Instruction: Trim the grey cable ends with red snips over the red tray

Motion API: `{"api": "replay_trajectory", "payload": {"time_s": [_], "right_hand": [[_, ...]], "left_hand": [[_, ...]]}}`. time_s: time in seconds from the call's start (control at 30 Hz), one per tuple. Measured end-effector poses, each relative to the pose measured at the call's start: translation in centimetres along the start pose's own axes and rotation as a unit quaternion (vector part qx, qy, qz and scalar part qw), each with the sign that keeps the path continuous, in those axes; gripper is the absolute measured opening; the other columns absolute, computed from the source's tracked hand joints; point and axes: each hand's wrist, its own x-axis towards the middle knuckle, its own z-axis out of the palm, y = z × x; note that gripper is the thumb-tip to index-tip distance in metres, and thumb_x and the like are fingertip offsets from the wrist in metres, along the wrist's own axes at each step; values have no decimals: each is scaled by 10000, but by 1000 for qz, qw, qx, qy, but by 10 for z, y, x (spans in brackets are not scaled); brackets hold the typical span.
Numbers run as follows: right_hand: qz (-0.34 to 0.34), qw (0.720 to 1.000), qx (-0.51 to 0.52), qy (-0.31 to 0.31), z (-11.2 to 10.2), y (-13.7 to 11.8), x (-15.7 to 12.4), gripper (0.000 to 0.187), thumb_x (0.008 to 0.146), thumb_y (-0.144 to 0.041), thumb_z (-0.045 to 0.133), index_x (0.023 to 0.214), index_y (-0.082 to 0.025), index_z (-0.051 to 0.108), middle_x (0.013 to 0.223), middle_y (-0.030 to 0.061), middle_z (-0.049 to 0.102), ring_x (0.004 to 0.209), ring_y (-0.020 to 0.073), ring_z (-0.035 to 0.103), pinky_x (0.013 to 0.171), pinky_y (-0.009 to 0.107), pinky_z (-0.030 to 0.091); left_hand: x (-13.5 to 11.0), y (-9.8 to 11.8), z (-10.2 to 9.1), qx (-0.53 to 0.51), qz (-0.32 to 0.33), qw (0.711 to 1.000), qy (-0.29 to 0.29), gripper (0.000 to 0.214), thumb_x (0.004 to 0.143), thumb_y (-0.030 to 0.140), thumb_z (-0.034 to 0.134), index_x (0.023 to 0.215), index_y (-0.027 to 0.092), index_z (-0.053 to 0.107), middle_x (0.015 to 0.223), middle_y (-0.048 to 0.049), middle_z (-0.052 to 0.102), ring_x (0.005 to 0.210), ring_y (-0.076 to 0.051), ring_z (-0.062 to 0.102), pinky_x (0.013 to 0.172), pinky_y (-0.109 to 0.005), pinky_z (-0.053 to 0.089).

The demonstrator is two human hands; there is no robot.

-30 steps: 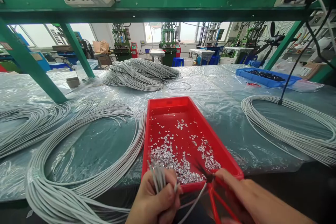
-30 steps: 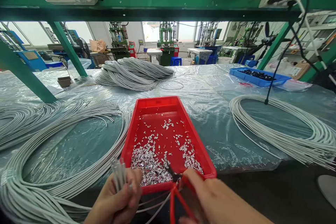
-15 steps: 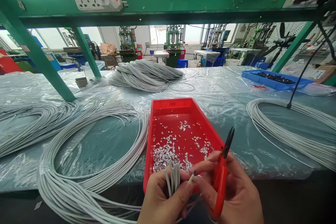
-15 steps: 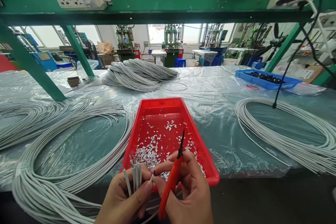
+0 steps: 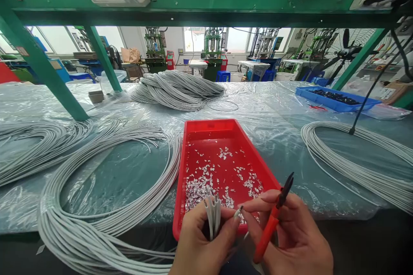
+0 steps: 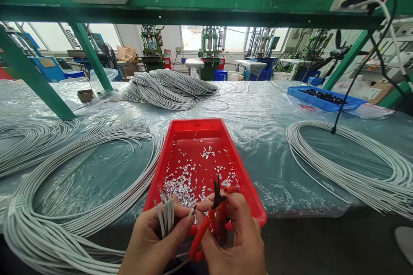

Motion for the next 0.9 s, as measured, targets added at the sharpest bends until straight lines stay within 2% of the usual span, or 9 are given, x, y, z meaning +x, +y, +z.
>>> {"api": "replay_trajectory", "payload": {"time_s": [0.1, 0.2, 0.3, 0.37, 0.43, 0.53, 0.67, 0.73, 0.9], "right_hand": [[-13, 1000, -23, -7, 0, 0, 0, 264, 772, -162, 656, 958, -329, 570, 784, -92, 654, 600, 55, 587, 563, 70, 497], [-11, 1000, -20, -4, 3, -2, 0, 237, 774, -165, 662, 935, -313, 571, 776, -79, 646, 646, 59, 602, 638, 75, 511], [7, 1000, 4, -12, 3, -3, 2, 249, 772, -188, 671, 961, -322, 581, 791, -83, 680, 641, 60, 615, 604, 83, 508], [31, 999, 1, -28, -3, -1, 8, 286, 744, -216, 707, 992, -327, 620, 719, -87, 679, 600, 70, 618, 587, 100, 512], [34, 997, -41, -60, -12, 3, 17, 288, 717, -246, 740, 997, -284, 686, 600, -68, 639, 514, 91, 596, 536, 135, 513], [-16, 981, -132, -143, -29, 11, 31, 169, 763, -317, 707, 859, -188, 758, 493, -18, 576, 397, 109, 526, 396, 172, 457], [-37, 960, -167, -220, -36, 15, 35, 208, 782, -347, 677, 720, -170, 766, 469, 19, 584, 393, 131, 528, 370, 191, 441], [-41, 959, -171, -224, -34, 13, 32, 226, 791, -351, 659, 709, -165, 758, 479, 22, 598, 394, 133, 534, 373, 195, 448], [-69, 962, -185, -186, -27, 9, 30, 174, 775, -285, 654, 688, -165, 746, 473, 11, 612, 383, 128, 551, 384, 182, 457]], "left_hand": [[1, 0, 3, -11, -23, 1000, 6, 320, 590, 399, 839, 634, 133, 667, 502, 27, 478, 448, -54, 396, 409, -150, 336], [0, 6, 7, -44, -70, 997, 6, 432, 515, 474, 863, 633, 121, 644, 472, 38, 471, 414, -41, 380, 392, -144, 332], [-1, 12, 8, -76, -97, 992, -8, 522, 461, 544, 861, 643, 119, 619, 439, 64, 447, 370, -18, 348, 386, -140, 324], [-1, 14, 6, -69, -104, 992, -26, 533, 470, 555, 854, 656, 123, 605, 413, 83, 417, 348, -6, 323, 374, -129, 285], [-1, 15, 3, -51, -109, 992, -43, 536, 496, 569, 839, 671, 129, 587, 388, 92, 396, 329, -3, 307, 359, -124, 237], [0, 14, 0, -40, -111, 992, -47, 561, 500, 589, 828, 688, 135, 557, 374, 104, 377, 315, -3, 290, 347, -122, 205], [2, 13, -1, -27, -103, 992, -64, 565, 522, 608, 809, 678, 133, 548, 359, 100, 368, 313, 0, 272, 344, -117, 185], [3, 13, -1, -18, -103, 992, -72, 567, 524, 617, 802, 674, 133, 549, 355, 94, 372, 312, -3, 274, 341, -121, 176], [4, 13, 0, -7, -97, 991, -91, 513, 570, 584, 797, 667, 132, 574, 354, 90, 361, 318, -9, 262, 347, -137, 165]]}}
